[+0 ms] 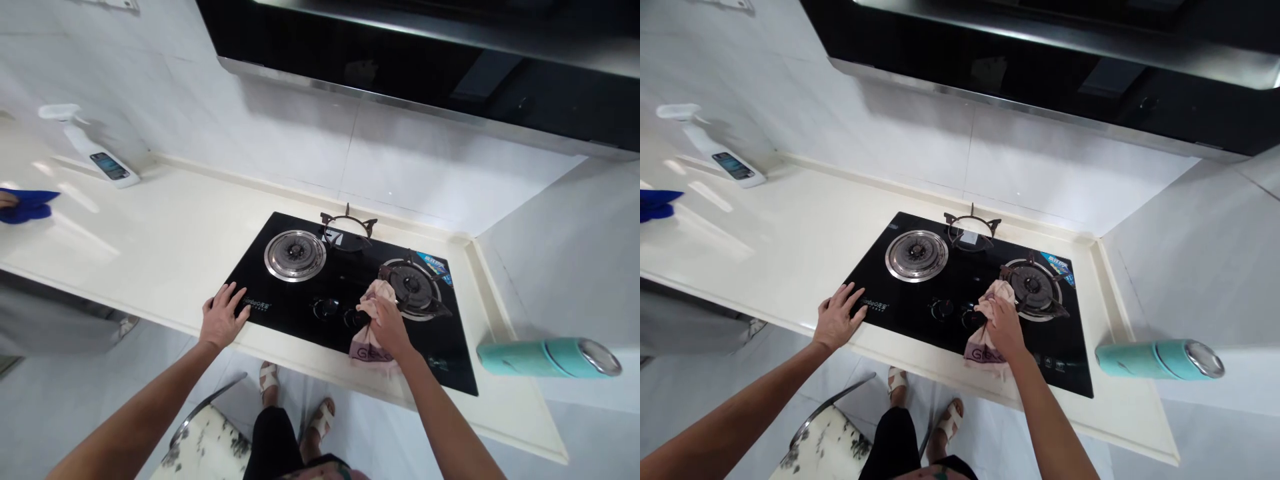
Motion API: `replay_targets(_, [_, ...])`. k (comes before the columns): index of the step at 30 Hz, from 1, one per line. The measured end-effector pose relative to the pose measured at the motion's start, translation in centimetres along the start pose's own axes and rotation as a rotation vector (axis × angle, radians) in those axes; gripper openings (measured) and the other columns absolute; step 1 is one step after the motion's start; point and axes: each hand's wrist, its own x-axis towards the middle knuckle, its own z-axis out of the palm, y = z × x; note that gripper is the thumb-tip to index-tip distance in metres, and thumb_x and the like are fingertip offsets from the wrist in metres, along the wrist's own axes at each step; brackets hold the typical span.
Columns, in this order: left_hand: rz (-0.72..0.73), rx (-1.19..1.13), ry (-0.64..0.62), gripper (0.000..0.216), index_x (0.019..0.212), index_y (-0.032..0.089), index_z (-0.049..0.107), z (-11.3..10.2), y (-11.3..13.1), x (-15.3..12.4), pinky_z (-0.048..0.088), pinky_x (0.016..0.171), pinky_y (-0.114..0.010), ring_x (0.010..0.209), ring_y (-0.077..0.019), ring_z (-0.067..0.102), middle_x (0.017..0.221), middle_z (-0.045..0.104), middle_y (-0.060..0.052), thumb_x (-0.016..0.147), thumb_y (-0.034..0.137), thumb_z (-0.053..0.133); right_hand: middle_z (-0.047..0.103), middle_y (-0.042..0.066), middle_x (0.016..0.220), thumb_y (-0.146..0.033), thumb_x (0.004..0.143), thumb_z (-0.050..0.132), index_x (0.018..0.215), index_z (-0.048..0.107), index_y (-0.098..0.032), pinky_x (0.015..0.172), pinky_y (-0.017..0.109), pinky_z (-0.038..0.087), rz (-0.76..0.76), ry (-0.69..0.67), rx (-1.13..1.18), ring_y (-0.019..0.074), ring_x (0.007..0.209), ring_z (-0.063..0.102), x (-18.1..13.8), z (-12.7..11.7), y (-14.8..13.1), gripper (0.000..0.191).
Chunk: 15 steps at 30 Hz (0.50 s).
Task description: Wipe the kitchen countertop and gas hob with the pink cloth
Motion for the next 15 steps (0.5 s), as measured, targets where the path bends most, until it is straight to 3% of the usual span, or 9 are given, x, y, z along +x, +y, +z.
replay_targets(5, [-0.004,-0.009,-0.008,0.052,0.144,0.023,0.064,0.1,0.2,-0.1,0.027,0.121,-0.056,0.154,-0.0344,0.040,0.162,0.051,-0.016,0.100,0.044,0.049,0.063,0.016,0.138,-0.031,0.091,0.053,0.134,0.062,-0.021,0.107,0.057,0.048,0.104,0.044,-0.111,0.0352,0.132,0.055,-9.3,-1.2,-2.5,0.045])
replay_targets(8, [-0.006,-0.013,-0.015,0.052,0.143,0.021,0.065,0.0,0.5,-0.2,0.027,0.120,-0.057,0.154,-0.0358,0.041,0.163,0.050,-0.017,0.100,0.044,0.049,0.059,0.017,0.144,-0.027,0.087,0.058,0.132,0.063,-0.019,0.110,0.058,0.045,0.013,-0.001,-0.130,0.0368,0.137,0.050,-12.1,-0.5,-6.1,0.046])
replay_targets(11, [-0.002,-0.011,-0.023,0.052,0.142,0.020,0.066,-0.1,0.6,-0.2,0.029,0.119,-0.057,0.153,-0.0363,0.042,0.162,0.051,-0.018,0.099,0.044,0.050,0.052,0.019,0.154,-0.023,0.082,0.065,0.134,0.063,-0.016,0.116,0.060,0.039,-0.156,-0.146,-0.070,0.0394,0.145,0.042,-10.7,1.4,-11.6,0.052])
replay_targets(15, [-0.001,0.006,-0.013,0.051,0.141,0.021,0.067,-0.3,0.5,-0.2,0.031,0.118,-0.055,0.152,-0.0350,0.044,0.160,0.053,-0.017,0.099,0.044,0.050,0.050,0.015,0.158,-0.033,0.086,0.073,0.136,0.062,-0.019,0.120,0.054,0.037,-0.470,-0.419,0.041,0.0347,0.147,0.039,-5.5,4.1,-20.0,0.053])
